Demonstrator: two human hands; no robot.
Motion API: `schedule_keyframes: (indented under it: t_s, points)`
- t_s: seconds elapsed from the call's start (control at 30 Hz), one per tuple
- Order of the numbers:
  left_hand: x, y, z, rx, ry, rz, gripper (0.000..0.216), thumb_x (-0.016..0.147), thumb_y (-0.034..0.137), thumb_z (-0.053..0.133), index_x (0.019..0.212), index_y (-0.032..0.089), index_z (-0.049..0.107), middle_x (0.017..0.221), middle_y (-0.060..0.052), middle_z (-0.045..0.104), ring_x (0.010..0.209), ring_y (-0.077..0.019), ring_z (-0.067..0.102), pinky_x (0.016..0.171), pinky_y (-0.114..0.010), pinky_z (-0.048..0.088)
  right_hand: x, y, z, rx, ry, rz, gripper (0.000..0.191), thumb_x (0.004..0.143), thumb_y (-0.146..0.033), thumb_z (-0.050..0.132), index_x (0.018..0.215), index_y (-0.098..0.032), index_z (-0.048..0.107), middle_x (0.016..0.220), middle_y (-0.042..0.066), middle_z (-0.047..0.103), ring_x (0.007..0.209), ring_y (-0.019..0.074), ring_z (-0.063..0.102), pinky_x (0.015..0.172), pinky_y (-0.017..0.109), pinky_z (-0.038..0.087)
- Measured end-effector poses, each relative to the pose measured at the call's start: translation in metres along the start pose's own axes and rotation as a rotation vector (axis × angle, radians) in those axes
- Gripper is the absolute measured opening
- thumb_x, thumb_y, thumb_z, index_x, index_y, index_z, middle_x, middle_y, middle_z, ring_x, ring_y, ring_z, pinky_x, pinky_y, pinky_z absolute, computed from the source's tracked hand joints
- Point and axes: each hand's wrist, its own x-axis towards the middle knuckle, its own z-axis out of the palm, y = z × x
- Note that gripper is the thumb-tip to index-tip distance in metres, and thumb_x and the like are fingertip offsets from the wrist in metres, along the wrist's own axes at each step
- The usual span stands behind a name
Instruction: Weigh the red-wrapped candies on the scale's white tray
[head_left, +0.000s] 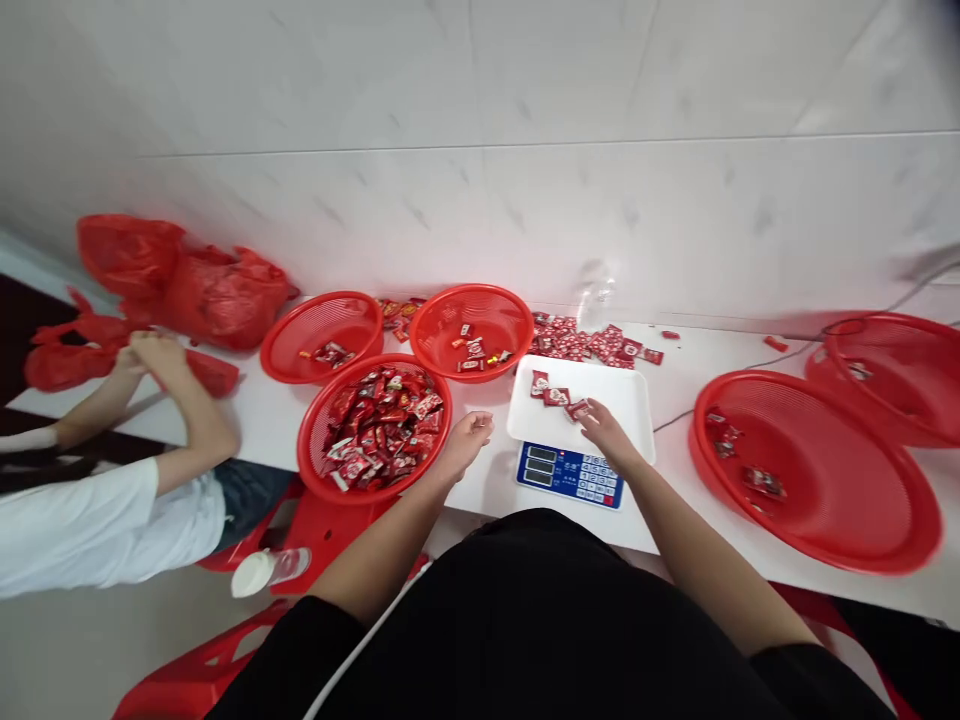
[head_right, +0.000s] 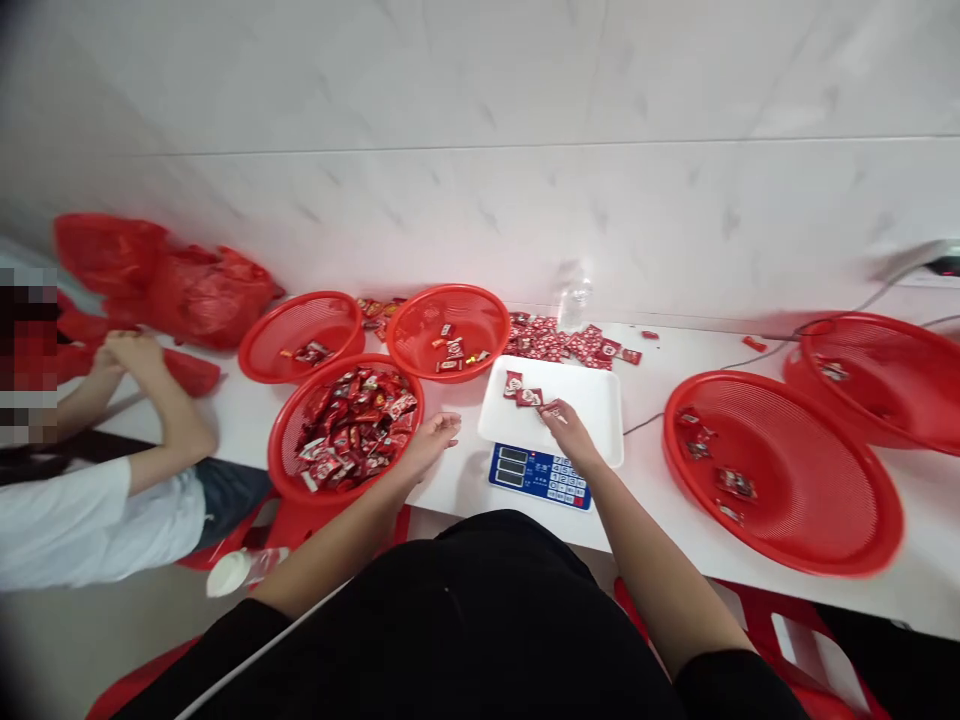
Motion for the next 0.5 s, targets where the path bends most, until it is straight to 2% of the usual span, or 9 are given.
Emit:
schedule_keyframes:
  t_s: [0.13, 0.2, 0.27, 0.33, 0.4, 0.5]
  points:
    - [-0.001, -0.021, -0.056, 0.322, 0.246, 0.172, 0.021, 0.082, 0.016, 0.06, 0.102, 0.016, 0.068, 0.109, -0.01, 0.069, 0.104, -0.0207, 0.063, 0.099, -0.037, 0.047, 0.0, 0.001, 0.011, -0.024, -0.025, -0.085, 0.087, 0.077, -0.06, 0.066, 0.15, -0.028, 0.034, 0.159, 0.01, 0.036, 0.143, 0.0278, 0.039, 0.117, 0.045, 0.034]
    - [0.001, -0.028, -0.084, 0.511, 0.369, 0.212, 0.026, 0.082, 0.013, 0.058, 0.106, 0.016, 0.068, 0.115, -0.012, 0.067, 0.111, -0.0228, 0.061, 0.103, -0.038, 0.043, -0.003, 0.006, 0.01, -0.015, -0.023, -0.089, 0.087, 0.077, -0.059, 0.067, 0.151, -0.027, 0.034, 0.16, 0.01, 0.035, 0.143, 0.0283, 0.038, 0.116, 0.043, 0.037]
    - [0.004, -0.035, -0.109, 0.666, 0.433, 0.165, 0.032, 0.082, 0.014, 0.059, 0.113, 0.015, 0.066, 0.122, -0.014, 0.064, 0.12, -0.0262, 0.056, 0.106, -0.04, 0.039, -0.009, 0.013, 0.007, 0.012, -0.001, -0.077, 0.083, 0.077, -0.059, 0.068, 0.149, -0.029, 0.038, 0.158, 0.01, 0.038, 0.141, 0.0292, 0.042, 0.111, 0.041, 0.044]
    - [0.008, -0.044, -0.128, 0.738, 0.407, 0.043, 0.043, 0.078, 0.017, 0.065, 0.121, 0.014, 0.063, 0.13, -0.017, 0.06, 0.128, -0.0304, 0.05, 0.109, -0.042, 0.035, -0.017, 0.02, 0.003, 0.032, 0.027, -0.038, 0.079, 0.074, -0.058, 0.07, 0.144, -0.032, 0.044, 0.154, 0.009, 0.044, 0.136, 0.0303, 0.049, 0.105, 0.04, 0.051]
    - [0.012, -0.053, -0.141, 0.721, 0.324, -0.084, 0.061, 0.071, 0.023, 0.075, 0.128, 0.015, 0.058, 0.141, -0.02, 0.052, 0.137, -0.0347, 0.042, 0.113, -0.044, 0.029, -0.025, 0.025, 0.0, 0.034, 0.031, 0.006, 0.075, 0.073, -0.056, 0.072, 0.14, -0.034, 0.048, 0.15, 0.009, 0.049, 0.13, 0.0311, 0.054, 0.103, 0.041, 0.053]
    - [0.021, -0.067, -0.145, 0.688, 0.243, -0.163, 0.079, 0.06, 0.028, 0.084, 0.132, 0.018, 0.054, 0.155, -0.022, 0.034, 0.147, -0.0386, 0.023, 0.118, -0.049, 0.014, -0.035, 0.029, -0.002, 0.039, 0.02, 0.034, 0.07, 0.073, -0.055, 0.072, 0.137, -0.034, 0.051, 0.145, 0.009, 0.052, 0.125, 0.0317, 0.059, 0.103, 0.044, 0.053]
